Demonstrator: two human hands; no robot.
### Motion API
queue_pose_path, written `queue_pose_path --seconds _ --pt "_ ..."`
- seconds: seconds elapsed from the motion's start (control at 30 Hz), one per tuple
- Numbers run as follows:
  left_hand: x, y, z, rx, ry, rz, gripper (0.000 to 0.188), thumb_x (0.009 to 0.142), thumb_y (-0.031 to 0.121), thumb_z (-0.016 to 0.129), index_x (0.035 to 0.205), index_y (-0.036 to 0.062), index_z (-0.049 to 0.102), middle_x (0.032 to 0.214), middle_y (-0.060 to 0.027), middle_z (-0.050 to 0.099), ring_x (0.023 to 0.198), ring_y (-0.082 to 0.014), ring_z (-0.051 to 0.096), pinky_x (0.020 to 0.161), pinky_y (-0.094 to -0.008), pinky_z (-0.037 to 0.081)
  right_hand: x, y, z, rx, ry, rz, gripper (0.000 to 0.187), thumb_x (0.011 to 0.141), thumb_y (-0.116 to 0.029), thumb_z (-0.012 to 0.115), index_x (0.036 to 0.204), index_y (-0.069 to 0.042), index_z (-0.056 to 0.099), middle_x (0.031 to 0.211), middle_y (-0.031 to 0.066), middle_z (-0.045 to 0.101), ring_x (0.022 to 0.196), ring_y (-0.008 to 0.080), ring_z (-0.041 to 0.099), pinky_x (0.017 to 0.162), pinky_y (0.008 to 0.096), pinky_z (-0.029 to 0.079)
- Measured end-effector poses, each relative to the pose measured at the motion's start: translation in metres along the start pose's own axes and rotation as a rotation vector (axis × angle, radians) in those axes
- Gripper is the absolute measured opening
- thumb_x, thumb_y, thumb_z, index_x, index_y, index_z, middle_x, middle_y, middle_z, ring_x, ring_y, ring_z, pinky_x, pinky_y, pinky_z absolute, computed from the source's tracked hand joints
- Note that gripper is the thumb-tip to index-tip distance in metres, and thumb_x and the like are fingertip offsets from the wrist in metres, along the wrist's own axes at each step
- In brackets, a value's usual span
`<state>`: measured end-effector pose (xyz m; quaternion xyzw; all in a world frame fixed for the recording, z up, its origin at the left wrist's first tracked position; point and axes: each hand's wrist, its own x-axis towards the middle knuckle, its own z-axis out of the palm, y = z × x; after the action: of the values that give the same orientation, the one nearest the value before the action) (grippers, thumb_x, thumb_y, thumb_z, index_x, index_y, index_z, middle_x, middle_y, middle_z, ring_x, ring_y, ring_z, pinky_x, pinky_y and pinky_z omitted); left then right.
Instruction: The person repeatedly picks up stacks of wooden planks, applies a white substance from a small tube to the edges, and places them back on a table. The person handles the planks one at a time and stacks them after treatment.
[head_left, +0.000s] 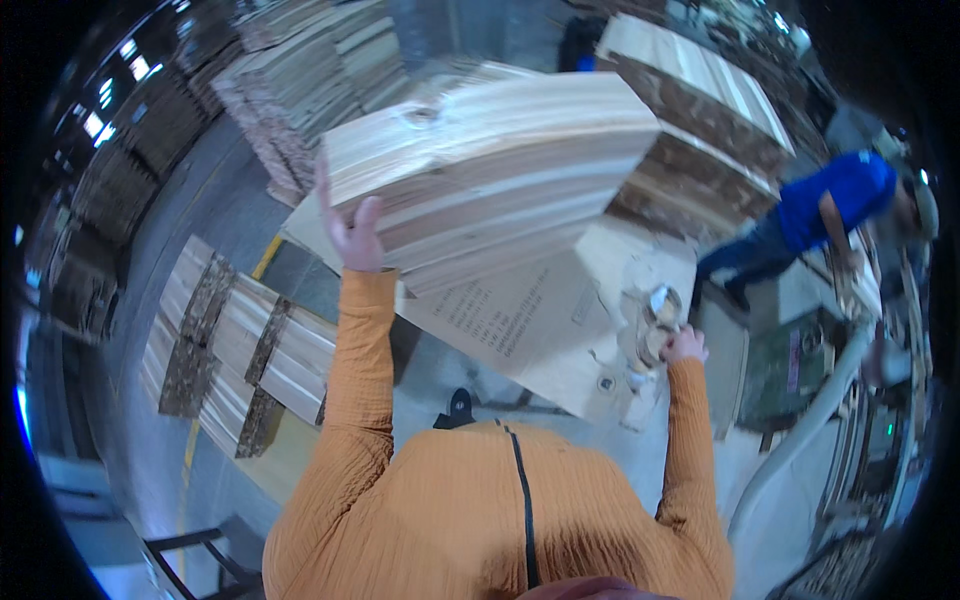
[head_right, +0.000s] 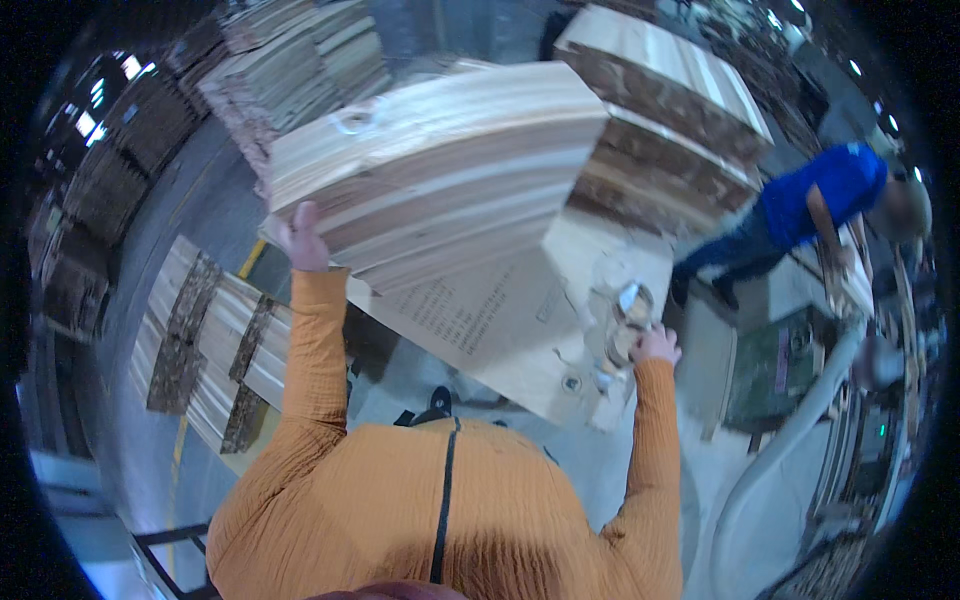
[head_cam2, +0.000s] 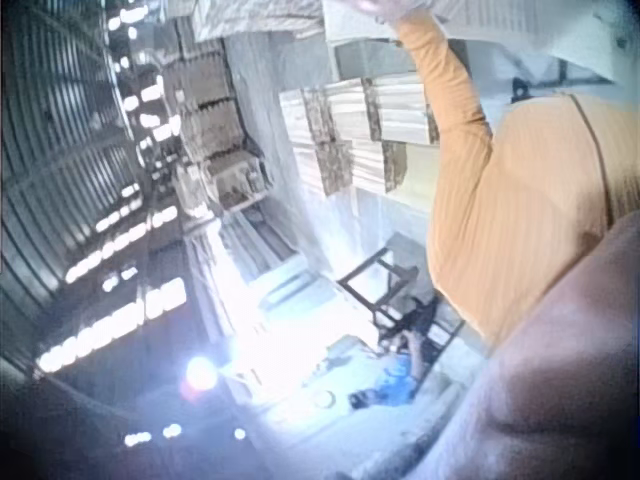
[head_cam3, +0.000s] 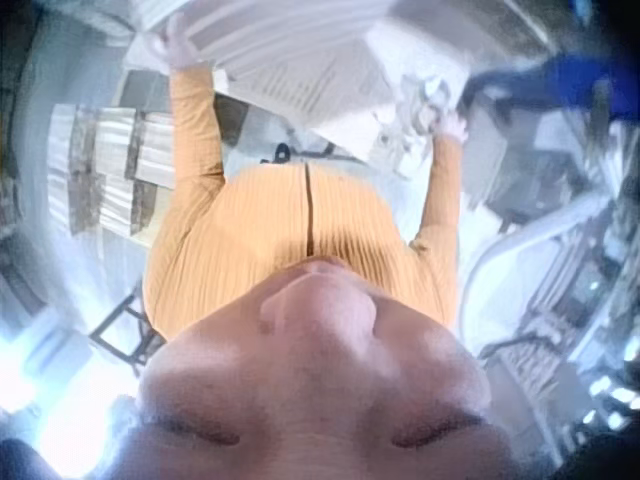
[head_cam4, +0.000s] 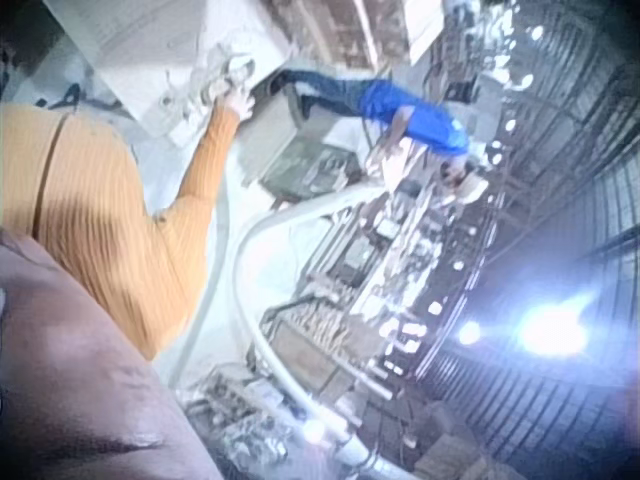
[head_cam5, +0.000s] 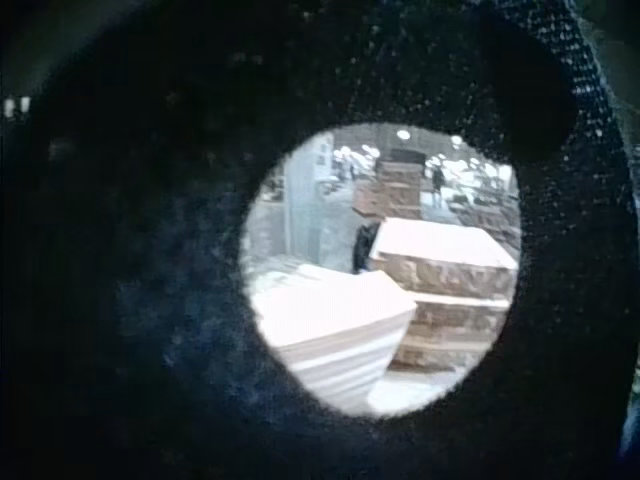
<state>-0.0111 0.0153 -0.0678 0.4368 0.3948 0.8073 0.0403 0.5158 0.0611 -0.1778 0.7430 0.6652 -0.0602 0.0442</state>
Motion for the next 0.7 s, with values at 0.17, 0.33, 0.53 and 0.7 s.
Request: queue_pose_path --seconds 0.17,0.33,0.53,0.7 --pt "0.012 0.062 0.044 -0.056 -0.101 0.036 0.073 0.072 0.012 0.061 0.135 -0.0017 0.028 0.128 -0.0124 0.042 0.113 -0.0184 0.044 0.095 -0.0288 0.036 -0.002 0.003 0.006 0.021 0.043 -0.035 0.013 0.065 -0.021 0.065 0.077 -0.016 0.068 0.122 0.0016 0.050 0.117 0.0263 0.039 0.089 0.0506 0.036" --pt "0.014 0.063 0.041 -0.125 -0.074 -0.009 0.074 0.071 0.013 0.063 0.135 -0.0019 0.027 0.126 -0.0124 0.044 0.112 -0.0187 0.046 0.095 -0.0291 0.036 0.003 0.012 -0.003 0.202 0.245 -0.140 0.014 0.068 -0.018 0.063 0.080 -0.011 0.065 0.111 0.0044 0.054 0.110 0.0263 0.045 0.087 0.0460 0.039" --pt "0.006 0.068 0.034 -0.076 -0.108 0.099 0.076 0.070 0.014 0.063 0.135 -0.0024 0.027 0.125 -0.0140 0.045 0.113 -0.0203 0.045 0.096 -0.0309 0.036 0.012 -0.074 -0.153 0.799 0.549 -0.765 0.010 0.077 -0.008 0.061 0.080 -0.001 0.055 0.079 0.0083 0.056 0.074 0.0194 0.053 0.068 0.0292 0.042" --pt "-0.002 0.076 0.037 -0.081 -0.130 0.096 0.081 0.067 0.020 0.067 0.134 -0.0034 0.028 0.125 -0.0148 0.045 0.115 -0.0218 0.044 0.097 -0.0319 0.036 -0.015 -0.187 -0.265 0.952 0.365 -1.046 0.012 0.078 -0.011 0.062 0.083 0.000 0.060 0.076 0.0048 0.059 0.072 0.0112 0.053 0.064 0.0244 0.042"
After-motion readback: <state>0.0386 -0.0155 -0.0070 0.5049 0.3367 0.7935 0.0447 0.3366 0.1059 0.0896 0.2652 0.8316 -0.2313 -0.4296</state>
